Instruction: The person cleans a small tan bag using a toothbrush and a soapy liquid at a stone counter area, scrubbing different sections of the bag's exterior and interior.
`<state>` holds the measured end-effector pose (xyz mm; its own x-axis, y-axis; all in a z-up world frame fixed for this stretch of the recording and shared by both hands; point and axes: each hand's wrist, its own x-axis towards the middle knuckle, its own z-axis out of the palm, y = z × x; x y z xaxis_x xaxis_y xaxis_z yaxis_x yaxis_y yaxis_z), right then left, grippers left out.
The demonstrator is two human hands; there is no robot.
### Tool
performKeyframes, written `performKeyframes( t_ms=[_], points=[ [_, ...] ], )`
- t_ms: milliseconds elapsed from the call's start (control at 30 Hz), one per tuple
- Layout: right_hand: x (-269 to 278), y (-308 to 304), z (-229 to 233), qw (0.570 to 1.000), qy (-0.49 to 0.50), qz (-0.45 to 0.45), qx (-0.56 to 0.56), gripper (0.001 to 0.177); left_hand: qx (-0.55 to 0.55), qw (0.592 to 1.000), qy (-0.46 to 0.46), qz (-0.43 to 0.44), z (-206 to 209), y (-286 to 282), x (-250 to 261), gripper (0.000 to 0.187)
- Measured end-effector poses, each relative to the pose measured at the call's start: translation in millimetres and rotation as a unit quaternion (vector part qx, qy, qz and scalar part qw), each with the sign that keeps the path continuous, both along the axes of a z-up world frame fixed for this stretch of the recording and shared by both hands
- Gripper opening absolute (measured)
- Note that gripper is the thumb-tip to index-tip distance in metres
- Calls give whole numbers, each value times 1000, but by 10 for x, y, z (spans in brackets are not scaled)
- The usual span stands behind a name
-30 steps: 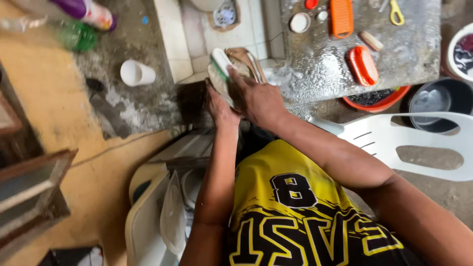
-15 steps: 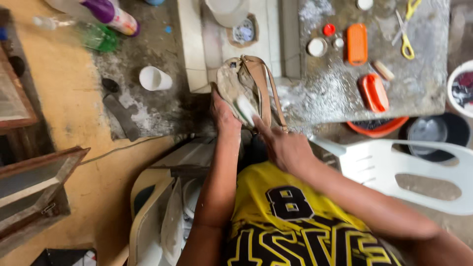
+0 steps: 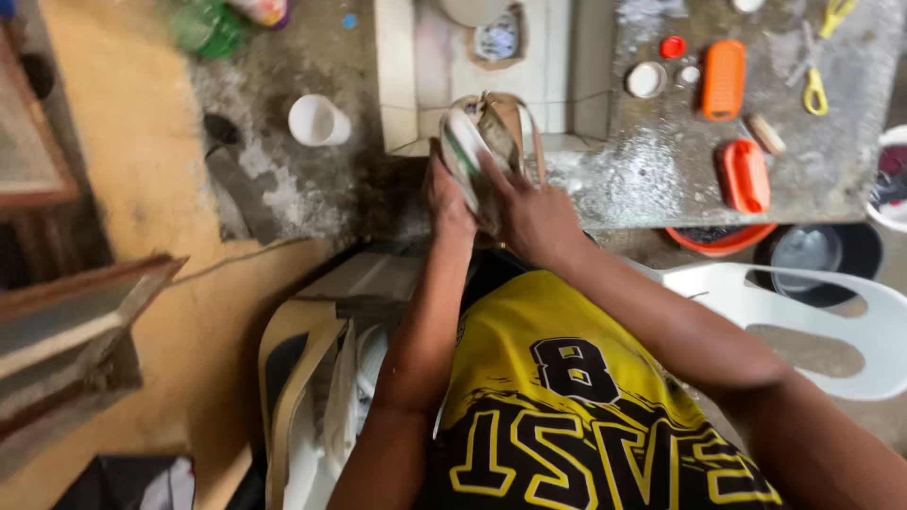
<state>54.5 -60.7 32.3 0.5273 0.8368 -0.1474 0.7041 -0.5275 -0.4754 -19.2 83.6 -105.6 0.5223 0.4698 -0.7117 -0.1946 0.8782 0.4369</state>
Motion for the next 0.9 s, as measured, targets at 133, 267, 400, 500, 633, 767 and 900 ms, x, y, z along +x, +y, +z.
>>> performKeyframes(
  t_ms=[133, 267, 400, 500, 633, 767, 900],
  points=[
    [790, 522, -137, 1000, 20, -21, 8, 55, -11, 991, -130, 3, 28, 22, 90, 64],
    [1583, 583, -431, 991, 12, -73, 110, 42, 193, 978, -74, -26, 200, 52, -8, 49],
    [2102, 903, -1042, 984, -107, -2, 141, 34, 397, 900, 56, -169, 601, 89, -12, 33],
    [2541, 1489, -1496, 983, -185, 5, -15, 24, 449, 853, 157, -216, 828, 129, 5, 32],
    [2856, 1801, -1944, 988, -74, 4, -135, 23, 379, 904, 104, -171, 617, 161, -36, 43],
    [2840, 1672, -1998, 999, -21, 33, 19, 24, 167, 983, 67, -43, 313, 232, 34, 60],
    [2259, 1118, -1120, 970, 132, -12, 201, 23, 68, 996, 53, -24, 293, 383, 215, 67]
  ],
)
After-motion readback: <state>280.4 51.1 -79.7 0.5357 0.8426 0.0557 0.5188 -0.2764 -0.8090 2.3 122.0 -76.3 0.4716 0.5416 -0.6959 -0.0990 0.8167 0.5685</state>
